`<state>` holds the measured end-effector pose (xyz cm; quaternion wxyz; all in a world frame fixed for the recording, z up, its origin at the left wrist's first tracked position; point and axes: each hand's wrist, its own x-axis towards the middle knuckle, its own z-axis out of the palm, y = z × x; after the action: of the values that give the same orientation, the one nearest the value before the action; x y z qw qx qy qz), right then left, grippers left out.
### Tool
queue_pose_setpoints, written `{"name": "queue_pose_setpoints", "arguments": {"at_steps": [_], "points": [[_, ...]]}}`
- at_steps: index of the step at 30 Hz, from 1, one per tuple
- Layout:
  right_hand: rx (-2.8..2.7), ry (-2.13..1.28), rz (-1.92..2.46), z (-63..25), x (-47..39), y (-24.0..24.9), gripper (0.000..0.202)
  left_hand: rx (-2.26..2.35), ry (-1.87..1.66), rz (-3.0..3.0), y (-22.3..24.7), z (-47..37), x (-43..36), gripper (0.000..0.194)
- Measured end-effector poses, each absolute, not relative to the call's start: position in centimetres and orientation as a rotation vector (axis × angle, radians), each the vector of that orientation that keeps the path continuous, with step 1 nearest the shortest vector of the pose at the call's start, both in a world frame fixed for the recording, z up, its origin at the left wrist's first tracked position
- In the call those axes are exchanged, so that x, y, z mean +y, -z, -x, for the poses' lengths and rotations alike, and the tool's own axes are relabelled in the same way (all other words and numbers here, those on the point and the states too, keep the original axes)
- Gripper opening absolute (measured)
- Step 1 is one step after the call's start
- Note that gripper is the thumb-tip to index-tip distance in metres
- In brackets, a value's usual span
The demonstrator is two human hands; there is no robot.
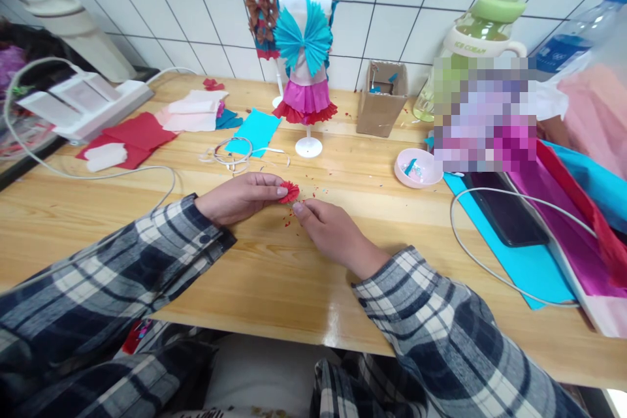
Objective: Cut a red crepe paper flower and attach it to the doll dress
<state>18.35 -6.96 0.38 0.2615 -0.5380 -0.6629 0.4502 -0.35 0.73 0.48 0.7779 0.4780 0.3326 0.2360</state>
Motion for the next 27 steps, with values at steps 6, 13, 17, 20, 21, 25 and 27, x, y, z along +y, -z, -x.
{"name": "queue_pose_setpoints", "arguments": {"at_steps": [6, 13, 17, 20, 21, 25, 27], "points": [[-1.82, -1.215, 1.443, -18.32, -6.89, -0.55, 0.039, 0.758, -0.466, -1.097, -0.6, 0.3, 0.64, 0.015], [-1.853, -1.217, 1.444, -18.33, -6.79, -0.71, 0.039, 0.753, -0.472, -1.088, -0.63, 0.31, 0.66, 0.015], [-1.88, -1.21, 1.444, -18.39, -6.78, -0.79, 0.038, 0.747, -0.474, -1.079, -0.52, 0.35, 0.68, 0.014], [-1.882, -1.206, 1.449, -18.42, -6.74, -0.71, 0.038, 0.736, -0.492, -1.061, -0.45, 0.37, 0.69, 0.014], [-1.878, -1.203, 1.452, -18.43, -6.74, -0.68, 0.039, 0.73, -0.504, -1.05, -0.44, 0.37, 0.69, 0.015], [-1.873, -1.192, 1.463, -18.45, -6.76, -0.62, 0.039, 0.716, -0.53, -1.018, -0.42, 0.35, 0.73, 0.014], [-1.875, -1.193, 1.465, -18.47, -6.78, -0.64, 0.04, 0.714, -0.53, -1.019, -0.39, 0.34, 0.76, 0.014]]}}
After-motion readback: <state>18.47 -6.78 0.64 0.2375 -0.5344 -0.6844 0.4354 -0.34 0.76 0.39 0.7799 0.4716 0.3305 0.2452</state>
